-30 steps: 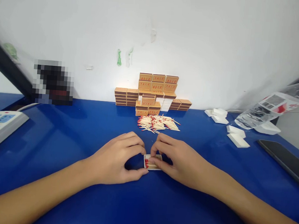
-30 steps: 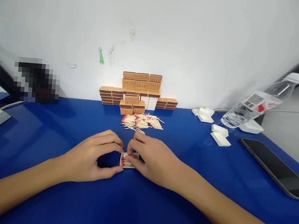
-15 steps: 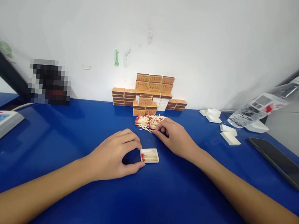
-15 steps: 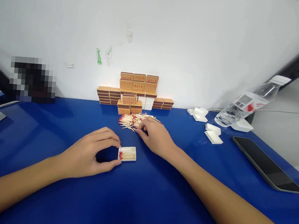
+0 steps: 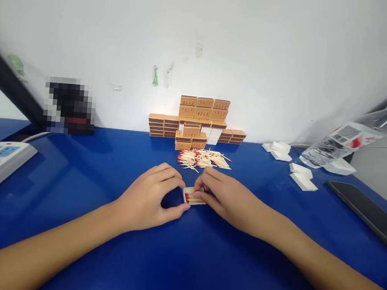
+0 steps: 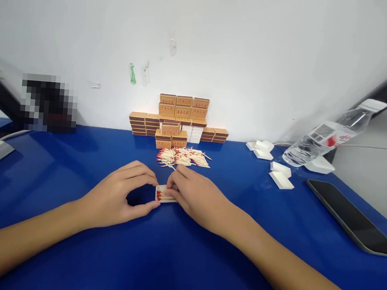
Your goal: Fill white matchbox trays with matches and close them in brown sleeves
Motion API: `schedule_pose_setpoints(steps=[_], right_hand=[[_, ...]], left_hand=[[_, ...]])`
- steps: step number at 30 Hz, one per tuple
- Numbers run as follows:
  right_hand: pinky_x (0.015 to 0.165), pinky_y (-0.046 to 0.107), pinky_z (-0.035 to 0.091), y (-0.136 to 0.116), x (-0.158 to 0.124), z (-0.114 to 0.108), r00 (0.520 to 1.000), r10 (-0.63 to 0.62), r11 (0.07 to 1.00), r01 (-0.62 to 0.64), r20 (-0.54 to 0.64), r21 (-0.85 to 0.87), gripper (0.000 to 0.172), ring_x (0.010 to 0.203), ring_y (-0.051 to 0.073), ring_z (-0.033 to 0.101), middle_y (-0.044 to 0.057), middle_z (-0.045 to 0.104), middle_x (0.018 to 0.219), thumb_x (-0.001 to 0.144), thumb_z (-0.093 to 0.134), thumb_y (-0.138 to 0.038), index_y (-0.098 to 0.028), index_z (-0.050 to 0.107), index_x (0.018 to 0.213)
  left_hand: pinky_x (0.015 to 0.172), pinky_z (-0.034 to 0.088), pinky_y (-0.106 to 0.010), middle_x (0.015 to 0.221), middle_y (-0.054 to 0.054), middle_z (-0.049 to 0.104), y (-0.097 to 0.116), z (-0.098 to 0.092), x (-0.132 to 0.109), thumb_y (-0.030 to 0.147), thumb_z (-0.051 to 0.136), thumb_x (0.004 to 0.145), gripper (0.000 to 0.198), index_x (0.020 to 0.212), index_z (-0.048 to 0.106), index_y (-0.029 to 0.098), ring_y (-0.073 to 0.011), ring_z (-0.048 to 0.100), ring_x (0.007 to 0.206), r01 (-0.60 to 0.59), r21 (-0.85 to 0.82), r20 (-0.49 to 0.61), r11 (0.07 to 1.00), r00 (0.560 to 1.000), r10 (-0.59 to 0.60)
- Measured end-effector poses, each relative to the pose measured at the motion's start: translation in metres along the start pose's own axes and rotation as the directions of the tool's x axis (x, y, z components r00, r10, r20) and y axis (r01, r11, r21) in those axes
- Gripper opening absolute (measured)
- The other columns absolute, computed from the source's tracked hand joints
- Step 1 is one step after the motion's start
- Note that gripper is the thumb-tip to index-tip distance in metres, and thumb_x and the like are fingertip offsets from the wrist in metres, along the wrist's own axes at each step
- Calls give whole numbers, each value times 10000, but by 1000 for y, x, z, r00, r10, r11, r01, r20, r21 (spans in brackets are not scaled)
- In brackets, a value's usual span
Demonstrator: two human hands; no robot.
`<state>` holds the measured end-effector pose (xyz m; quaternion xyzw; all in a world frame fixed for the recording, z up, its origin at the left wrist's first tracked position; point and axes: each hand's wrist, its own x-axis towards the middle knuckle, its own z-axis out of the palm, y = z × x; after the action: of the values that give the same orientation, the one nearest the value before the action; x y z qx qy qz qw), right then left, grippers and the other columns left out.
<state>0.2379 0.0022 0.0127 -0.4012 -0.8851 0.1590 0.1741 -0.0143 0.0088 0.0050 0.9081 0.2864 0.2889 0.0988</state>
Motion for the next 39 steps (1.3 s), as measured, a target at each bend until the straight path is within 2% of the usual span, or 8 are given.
schedule_pose_setpoints(steps=[6,15,19,22,24,28,35,39], right_hand=[[764,330,493,-2,-2,0,999,-30,999,30,-18,-12,110,857,182,619,60,624,1057,1057,548,-166,-197,647,1022],[703,306,445,-6,-6,1,1000,-27,998,27,-5,-57,116,774,155,597,42,619,981,1044,604,-209,-181,672,954],[662,296,403,0,1,2,992,24,999,-30,-126,-45,101,736,155,564,15,616,880,1024,646,-240,-197,672,936],[660,297,391,11,13,6,956,127,990,-140,-265,-29,101,711,159,545,-3,596,799,995,677,-243,-205,671,901],[671,298,396,20,24,9,938,145,986,-162,-313,-27,67,703,155,539,-1,602,821,968,706,-227,-201,673,915],[730,307,429,30,42,16,959,52,996,-71,-277,-60,73,765,165,564,24,614,921,952,738,-224,-188,683,984],[730,306,415,33,51,16,969,97,987,-123,-225,-106,145,789,174,576,31,632,915,976,718,-237,-193,634,866],[744,317,419,31,50,17,967,107,982,-139,-232,-130,142,824,189,588,42,644,945,976,725,-267,-195,631,899]], left_hand=[[929,556,-444,1067,-76,724,-1,1,-1,315,763,922,196,1060,708,187,-255,638,1011,7,-15,52,1000,999,-6],[938,552,-437,1080,-81,712,-1,1,-2,315,765,924,198,1054,713,175,-254,634,1033,-21,-51,99,998,995,26],[933,554,-435,1084,-78,721,-1,1,-2,323,761,930,199,1054,708,177,-250,636,1026,-19,-24,86,1000,996,21],[942,554,-447,1084,-75,731,-2,1,-1,323,764,926,198,1051,706,181,-258,637,1031,25,31,49,999,998,-27],[952,555,-456,1082,-74,735,-3,2,-1,327,764,925,194,1041,707,182,-261,638,1026,63,62,23,996,998,-64],[964,558,-458,1097,-72,739,-3,2,-2,325,760,927,180,1024,705,184,-259,637,1026,67,65,18,996,998,-68],[949,560,-463,1075,-68,739,-2,1,-3,330,759,925,177,1001,700,181,-263,638,1026,62,61,19,996,998,-64],[949,559,-463,1080,-70,739,-3,1,-2,343,756,928,182,1000,699,186,-267,637,1031,60,61,17,996,998,-61]])
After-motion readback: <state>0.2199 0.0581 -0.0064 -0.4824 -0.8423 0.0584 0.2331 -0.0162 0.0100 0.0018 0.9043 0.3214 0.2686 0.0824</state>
